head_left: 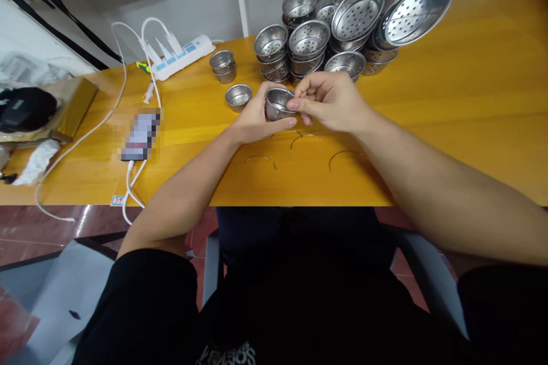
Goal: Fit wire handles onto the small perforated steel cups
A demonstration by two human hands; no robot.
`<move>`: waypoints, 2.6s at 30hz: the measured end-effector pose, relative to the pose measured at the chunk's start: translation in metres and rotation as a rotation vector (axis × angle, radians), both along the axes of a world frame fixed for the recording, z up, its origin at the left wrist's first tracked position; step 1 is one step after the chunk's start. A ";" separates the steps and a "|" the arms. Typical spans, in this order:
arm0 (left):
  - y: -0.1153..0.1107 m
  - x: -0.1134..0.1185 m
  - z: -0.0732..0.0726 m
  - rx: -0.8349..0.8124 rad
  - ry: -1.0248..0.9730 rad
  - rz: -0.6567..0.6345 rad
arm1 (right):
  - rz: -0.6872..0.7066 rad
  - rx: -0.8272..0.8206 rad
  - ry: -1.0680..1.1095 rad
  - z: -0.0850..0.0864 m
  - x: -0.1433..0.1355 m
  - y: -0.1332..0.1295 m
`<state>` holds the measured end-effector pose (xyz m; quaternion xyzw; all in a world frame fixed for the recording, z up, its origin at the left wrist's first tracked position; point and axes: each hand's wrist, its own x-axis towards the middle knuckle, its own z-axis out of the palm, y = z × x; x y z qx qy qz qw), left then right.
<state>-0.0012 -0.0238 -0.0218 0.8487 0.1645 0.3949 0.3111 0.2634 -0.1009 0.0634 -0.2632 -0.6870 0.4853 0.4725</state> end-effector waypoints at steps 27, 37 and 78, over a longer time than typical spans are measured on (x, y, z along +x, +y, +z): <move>0.018 -0.004 -0.011 0.036 -0.070 0.082 | -0.333 0.484 -0.312 -0.014 0.012 -0.002; 0.008 -0.005 0.003 0.018 0.006 0.204 | -0.246 0.378 -0.295 -0.004 0.010 -0.009; 0.025 -0.039 0.031 0.175 -0.085 0.503 | -0.785 0.622 -0.461 0.039 0.117 0.029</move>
